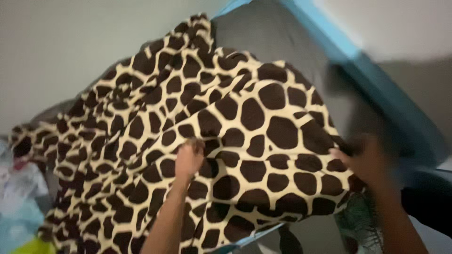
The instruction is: The person spreads a giraffe-patterned blanket over a bed, smoothing and tucking the edges around the mattress. They then adjust a colorful pillow at the head of the bed.
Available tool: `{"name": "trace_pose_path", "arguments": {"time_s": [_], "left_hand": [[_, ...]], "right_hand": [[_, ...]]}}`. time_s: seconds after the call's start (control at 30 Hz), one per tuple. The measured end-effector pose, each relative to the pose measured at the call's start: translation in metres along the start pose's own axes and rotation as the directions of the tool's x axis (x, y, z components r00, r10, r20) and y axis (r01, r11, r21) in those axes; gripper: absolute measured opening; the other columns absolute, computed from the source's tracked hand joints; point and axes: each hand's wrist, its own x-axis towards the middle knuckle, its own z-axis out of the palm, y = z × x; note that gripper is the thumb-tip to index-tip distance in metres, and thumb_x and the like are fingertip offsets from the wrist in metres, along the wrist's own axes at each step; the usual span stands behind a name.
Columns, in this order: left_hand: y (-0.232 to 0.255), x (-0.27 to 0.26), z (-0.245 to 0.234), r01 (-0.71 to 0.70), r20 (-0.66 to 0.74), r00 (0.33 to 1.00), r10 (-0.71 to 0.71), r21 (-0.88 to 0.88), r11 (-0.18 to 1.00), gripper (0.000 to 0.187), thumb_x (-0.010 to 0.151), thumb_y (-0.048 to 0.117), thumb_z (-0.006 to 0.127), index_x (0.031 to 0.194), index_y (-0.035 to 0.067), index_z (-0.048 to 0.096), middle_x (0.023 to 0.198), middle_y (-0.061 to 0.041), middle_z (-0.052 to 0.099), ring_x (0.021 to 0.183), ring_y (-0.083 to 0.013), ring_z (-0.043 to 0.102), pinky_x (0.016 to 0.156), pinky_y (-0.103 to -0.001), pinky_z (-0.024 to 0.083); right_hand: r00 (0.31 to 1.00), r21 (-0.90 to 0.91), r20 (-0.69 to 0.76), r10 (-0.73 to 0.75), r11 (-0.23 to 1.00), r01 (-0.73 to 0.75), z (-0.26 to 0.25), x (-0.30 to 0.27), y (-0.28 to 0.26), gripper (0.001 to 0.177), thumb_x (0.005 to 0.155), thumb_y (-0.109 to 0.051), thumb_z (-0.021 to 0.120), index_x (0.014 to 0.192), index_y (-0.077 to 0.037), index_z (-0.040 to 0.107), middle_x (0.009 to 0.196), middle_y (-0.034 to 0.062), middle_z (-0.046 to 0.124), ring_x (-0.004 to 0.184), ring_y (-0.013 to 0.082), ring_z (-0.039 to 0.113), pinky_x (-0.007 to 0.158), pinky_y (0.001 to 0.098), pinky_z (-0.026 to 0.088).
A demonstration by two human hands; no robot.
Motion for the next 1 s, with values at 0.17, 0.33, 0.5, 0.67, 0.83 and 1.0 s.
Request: {"name": "trace_pose_path", "arguments": {"time_s": [0.17, 0.33, 0.5, 0.67, 0.83, 1.0], "left_hand": [[-0.076, -0.114, 0.083, 0.538, 0.517, 0.653, -0.553, 0.197, 0.820, 0.087, 0.104, 0.058, 0.068, 0.153, 0.001, 0.025, 0.119, -0.033, 0.065, 0.110, -0.0444, 0.065, 0.102, -0.051, 0.050], [-0.090, -0.146, 0.117, 0.229, 0.351, 0.872, -0.342, 0.325, 0.917, 0.079, 0.083, 0.021, 0.078, 0.152, 0.013, 0.039, 0.120, -0.025, 0.066, 0.107, -0.0406, 0.069, 0.093, -0.050, 0.059], [-0.073, -0.127, 0.079, 0.177, 0.284, 0.946, -0.159, -0.038, 0.983, 0.054, 0.090, 0.002, 0.065, 0.141, 0.012, 0.051, 0.119, -0.019, 0.071, 0.107, -0.0337, 0.073, 0.093, -0.046, 0.060], [-0.048, -0.177, 0.083, 0.041, 0.075, 0.997, -0.034, -0.089, 0.995, 0.044, 0.093, 0.017, 0.073, 0.131, 0.006, 0.056, 0.137, -0.022, 0.056, 0.127, -0.0384, 0.055, 0.105, -0.054, 0.047], [-0.053, -0.263, 0.104, 0.011, 0.230, 0.968, -0.097, 0.349, 0.937, 0.083, 0.074, 0.031, 0.084, 0.144, 0.008, 0.047, 0.144, -0.021, 0.041, 0.133, -0.0380, 0.040, 0.113, -0.054, 0.034], [-0.116, -0.310, 0.118, -0.046, -0.190, 0.977, 0.101, 0.272, 0.961, 0.066, 0.071, 0.009, 0.073, 0.135, 0.012, 0.058, 0.133, -0.016, 0.056, 0.122, -0.0390, 0.051, 0.102, -0.053, 0.042]], "right_hand": [[0.995, 0.061, -0.080, -0.062, 0.996, 0.067, 0.018, -0.033, 0.047, 0.122, 0.045, -0.048, 0.098, 0.138, 0.010, 0.045, 0.130, 0.0316, 0.059, 0.115, 0.0410, 0.062, 0.093, 0.0544, 0.053], [0.978, 0.021, 0.202, -0.048, 0.999, 0.045, 0.028, -0.005, 0.067, 0.088, 0.068, -0.054, 0.079, 0.137, -0.003, 0.060, 0.126, 0.0198, 0.072, 0.111, 0.0354, 0.073, 0.094, 0.0505, 0.057], [0.930, -0.386, -0.153, -0.334, 0.887, 0.255, -0.011, -0.027, 0.012, 0.076, 0.081, -0.048, 0.083, 0.130, 0.007, 0.064, 0.118, 0.0291, 0.067, 0.105, 0.0418, 0.066, 0.089, 0.0502, 0.053], [0.604, -0.146, -0.142, -0.784, 0.620, 0.771, 0.034, -0.102, -0.063, 0.060, 0.079, -0.037, 0.083, 0.122, 0.002, 0.065, 0.119, 0.0215, 0.067, 0.108, 0.0366, 0.065, 0.094, 0.0473, 0.051], [0.704, -0.306, 0.355, -0.616, 0.635, 0.710, 0.125, -0.166, -0.048, 0.055, 0.072, -0.039, 0.081, 0.116, -0.007, 0.069, 0.107, 0.0115, 0.071, 0.100, 0.0272, 0.068, 0.090, 0.0432, 0.055], [0.650, -0.463, 0.294, -0.701, 0.490, 0.739, 0.134, -0.154, 0.004, 0.032, 0.080, -0.017, 0.068, 0.111, -0.012, 0.074, 0.110, 0.0073, 0.073, 0.103, 0.0277, 0.069, 0.090, 0.0465, 0.055]]}}
